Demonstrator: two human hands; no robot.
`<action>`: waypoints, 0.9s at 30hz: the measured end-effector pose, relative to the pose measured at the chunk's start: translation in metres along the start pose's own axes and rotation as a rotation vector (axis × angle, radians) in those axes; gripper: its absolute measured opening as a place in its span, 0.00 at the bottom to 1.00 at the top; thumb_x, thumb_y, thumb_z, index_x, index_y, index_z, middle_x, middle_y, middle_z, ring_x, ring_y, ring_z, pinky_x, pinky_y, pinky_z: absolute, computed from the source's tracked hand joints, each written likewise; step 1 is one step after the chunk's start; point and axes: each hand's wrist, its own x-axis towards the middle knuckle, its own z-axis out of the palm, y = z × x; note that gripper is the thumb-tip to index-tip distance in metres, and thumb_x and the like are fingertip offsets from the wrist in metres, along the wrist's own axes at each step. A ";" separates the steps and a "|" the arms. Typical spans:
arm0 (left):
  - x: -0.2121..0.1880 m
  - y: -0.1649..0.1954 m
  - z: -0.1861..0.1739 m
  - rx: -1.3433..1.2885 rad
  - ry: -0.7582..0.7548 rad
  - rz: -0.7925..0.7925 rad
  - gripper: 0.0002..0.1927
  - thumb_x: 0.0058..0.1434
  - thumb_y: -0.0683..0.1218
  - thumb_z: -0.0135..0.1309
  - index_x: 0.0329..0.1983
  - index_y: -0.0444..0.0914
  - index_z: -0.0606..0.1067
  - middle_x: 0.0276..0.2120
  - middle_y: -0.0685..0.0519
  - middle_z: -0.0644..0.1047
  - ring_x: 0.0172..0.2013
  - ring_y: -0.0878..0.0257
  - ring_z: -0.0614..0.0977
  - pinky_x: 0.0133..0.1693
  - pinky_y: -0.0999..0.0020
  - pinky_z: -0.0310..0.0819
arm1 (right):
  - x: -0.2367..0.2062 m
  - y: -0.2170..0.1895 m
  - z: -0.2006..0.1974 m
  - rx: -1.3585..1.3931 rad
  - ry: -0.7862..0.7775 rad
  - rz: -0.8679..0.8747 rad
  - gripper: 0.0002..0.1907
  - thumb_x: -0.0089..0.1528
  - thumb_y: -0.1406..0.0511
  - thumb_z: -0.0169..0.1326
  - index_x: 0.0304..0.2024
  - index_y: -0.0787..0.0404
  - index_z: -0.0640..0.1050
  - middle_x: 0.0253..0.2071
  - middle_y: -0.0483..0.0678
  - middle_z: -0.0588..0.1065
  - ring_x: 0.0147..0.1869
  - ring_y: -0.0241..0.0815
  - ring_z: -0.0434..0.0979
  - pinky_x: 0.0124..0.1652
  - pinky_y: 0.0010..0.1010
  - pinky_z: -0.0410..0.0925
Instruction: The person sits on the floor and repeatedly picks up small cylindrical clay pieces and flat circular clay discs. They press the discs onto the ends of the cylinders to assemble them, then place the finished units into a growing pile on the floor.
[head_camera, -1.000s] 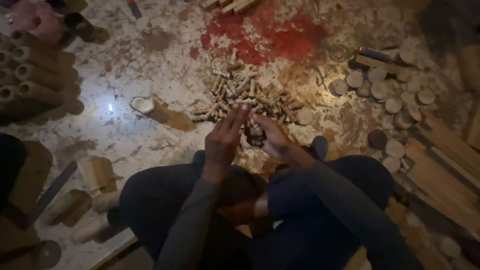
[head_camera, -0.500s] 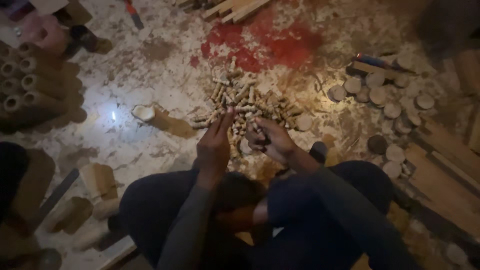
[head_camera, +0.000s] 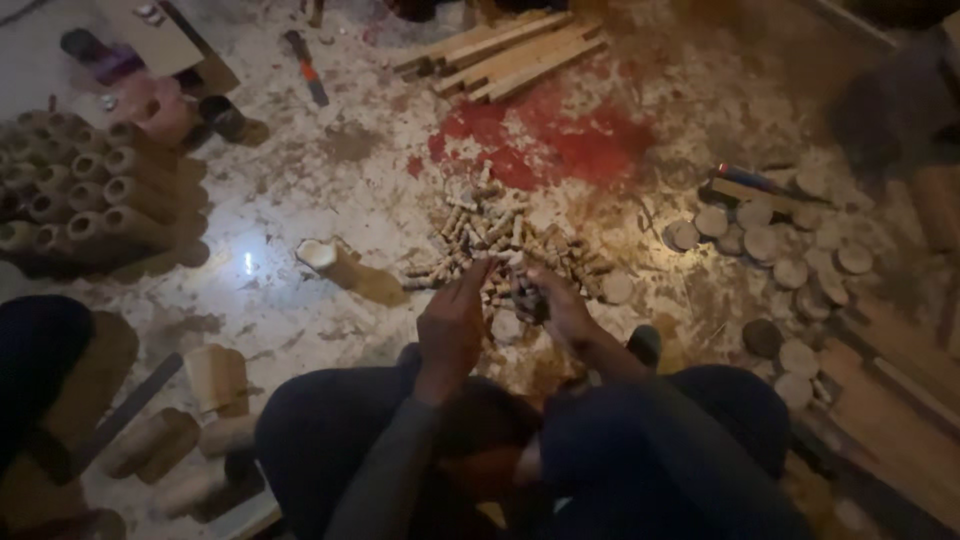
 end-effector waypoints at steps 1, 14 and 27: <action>-0.003 0.002 -0.001 -0.054 0.055 0.034 0.27 0.65 0.36 0.56 0.67 0.47 0.74 0.41 0.47 0.82 0.41 0.50 0.83 0.41 0.56 0.79 | 0.002 0.003 -0.004 -0.372 -0.001 -0.124 0.19 0.76 0.55 0.42 0.58 0.63 0.70 0.48 0.49 0.68 0.45 0.41 0.63 0.43 0.35 0.61; -0.006 -0.010 0.012 -0.352 0.025 -0.004 0.20 0.68 0.37 0.49 0.62 0.39 0.76 0.43 0.44 0.83 0.43 0.47 0.84 0.44 0.54 0.77 | -0.007 -0.014 0.034 -0.936 -0.024 -0.250 0.20 0.73 0.60 0.48 0.63 0.64 0.69 0.51 0.52 0.73 0.52 0.41 0.73 0.50 0.33 0.68; 0.007 -0.010 -0.001 -0.573 -0.022 -0.199 0.16 0.69 0.39 0.49 0.58 0.39 0.78 0.47 0.46 0.84 0.44 0.52 0.87 0.41 0.61 0.81 | -0.017 -0.059 0.078 -1.320 -0.045 -0.453 0.12 0.71 0.67 0.53 0.56 0.65 0.75 0.53 0.56 0.74 0.58 0.54 0.75 0.55 0.41 0.69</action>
